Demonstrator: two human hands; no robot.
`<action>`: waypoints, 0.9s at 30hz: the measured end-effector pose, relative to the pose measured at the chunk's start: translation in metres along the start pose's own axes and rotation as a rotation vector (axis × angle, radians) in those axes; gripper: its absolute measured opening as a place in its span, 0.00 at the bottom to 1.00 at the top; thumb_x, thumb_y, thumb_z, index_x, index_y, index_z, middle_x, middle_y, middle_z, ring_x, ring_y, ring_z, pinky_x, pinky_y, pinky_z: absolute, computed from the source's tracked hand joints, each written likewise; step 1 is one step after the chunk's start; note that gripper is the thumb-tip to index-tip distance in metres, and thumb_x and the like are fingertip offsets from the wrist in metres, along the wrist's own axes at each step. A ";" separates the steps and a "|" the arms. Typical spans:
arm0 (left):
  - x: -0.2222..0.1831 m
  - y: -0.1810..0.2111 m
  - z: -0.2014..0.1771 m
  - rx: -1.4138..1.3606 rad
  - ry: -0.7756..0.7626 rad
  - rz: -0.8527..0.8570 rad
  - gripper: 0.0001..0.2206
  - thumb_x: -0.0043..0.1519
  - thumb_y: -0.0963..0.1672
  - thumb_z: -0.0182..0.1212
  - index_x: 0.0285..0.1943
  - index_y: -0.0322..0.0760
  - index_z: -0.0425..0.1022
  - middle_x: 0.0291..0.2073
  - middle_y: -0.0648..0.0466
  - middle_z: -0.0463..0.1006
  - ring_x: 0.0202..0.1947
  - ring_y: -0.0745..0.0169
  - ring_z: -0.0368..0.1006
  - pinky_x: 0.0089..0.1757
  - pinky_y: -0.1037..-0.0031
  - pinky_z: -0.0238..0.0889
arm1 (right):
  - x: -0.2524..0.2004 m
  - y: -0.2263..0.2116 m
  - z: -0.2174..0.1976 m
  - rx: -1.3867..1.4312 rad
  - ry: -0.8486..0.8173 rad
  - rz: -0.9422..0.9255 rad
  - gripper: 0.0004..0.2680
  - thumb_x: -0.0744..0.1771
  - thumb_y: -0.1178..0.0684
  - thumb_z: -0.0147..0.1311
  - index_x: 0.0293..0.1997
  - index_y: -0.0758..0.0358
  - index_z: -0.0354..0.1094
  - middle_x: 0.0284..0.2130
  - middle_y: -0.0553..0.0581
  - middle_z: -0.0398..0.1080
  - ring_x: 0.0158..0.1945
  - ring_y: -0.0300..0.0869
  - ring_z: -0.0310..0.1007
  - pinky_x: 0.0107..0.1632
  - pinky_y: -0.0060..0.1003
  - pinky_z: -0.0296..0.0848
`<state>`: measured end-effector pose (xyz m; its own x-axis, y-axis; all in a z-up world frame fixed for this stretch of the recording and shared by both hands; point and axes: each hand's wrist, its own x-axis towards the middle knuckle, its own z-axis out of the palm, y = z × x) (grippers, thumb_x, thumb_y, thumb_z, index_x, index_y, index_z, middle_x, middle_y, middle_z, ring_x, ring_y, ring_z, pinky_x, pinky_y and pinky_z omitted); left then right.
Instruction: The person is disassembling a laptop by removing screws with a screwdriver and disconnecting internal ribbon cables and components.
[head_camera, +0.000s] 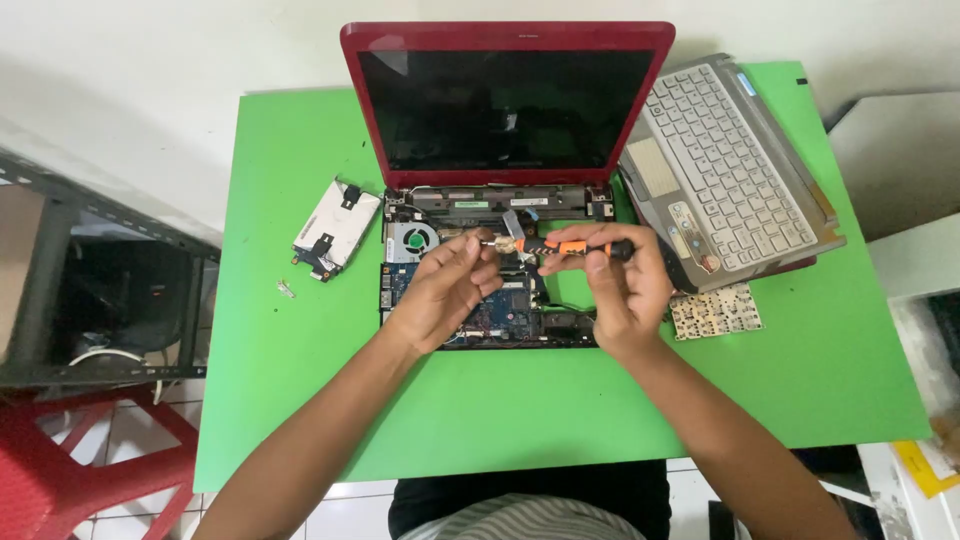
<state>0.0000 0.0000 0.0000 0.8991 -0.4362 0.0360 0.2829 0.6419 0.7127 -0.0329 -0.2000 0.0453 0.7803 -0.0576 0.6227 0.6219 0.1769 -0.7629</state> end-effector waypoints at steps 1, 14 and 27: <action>0.000 -0.001 -0.001 0.001 -0.001 0.000 0.12 0.71 0.48 0.52 0.52 0.34 0.66 0.35 0.59 0.59 0.33 0.75 0.58 0.39 0.78 0.61 | -0.001 0.000 0.001 0.000 0.001 -0.001 0.08 0.72 0.55 0.42 0.48 0.70 0.52 0.44 0.80 0.70 0.39 0.56 0.80 0.43 0.48 0.84; 0.005 -0.006 -0.011 0.250 0.081 0.173 0.09 0.72 0.44 0.51 0.49 0.32 0.69 0.31 0.59 0.61 0.30 0.73 0.58 0.38 0.77 0.60 | 0.001 0.010 0.004 0.143 0.124 0.156 0.07 0.73 0.53 0.43 0.50 0.67 0.55 0.45 0.75 0.72 0.41 0.50 0.79 0.45 0.45 0.85; 0.009 0.000 -0.013 0.278 0.129 0.221 0.07 0.69 0.44 0.57 0.49 0.34 0.73 0.30 0.58 0.65 0.27 0.77 0.60 0.28 0.84 0.57 | 0.006 0.014 -0.002 0.251 0.191 0.279 0.07 0.72 0.51 0.45 0.51 0.64 0.58 0.45 0.74 0.73 0.40 0.48 0.79 0.44 0.39 0.84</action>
<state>0.0124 0.0044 -0.0091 0.9680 -0.2122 0.1340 -0.0079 0.5080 0.8613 -0.0192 -0.2001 0.0382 0.9294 -0.1503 0.3370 0.3680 0.4444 -0.8167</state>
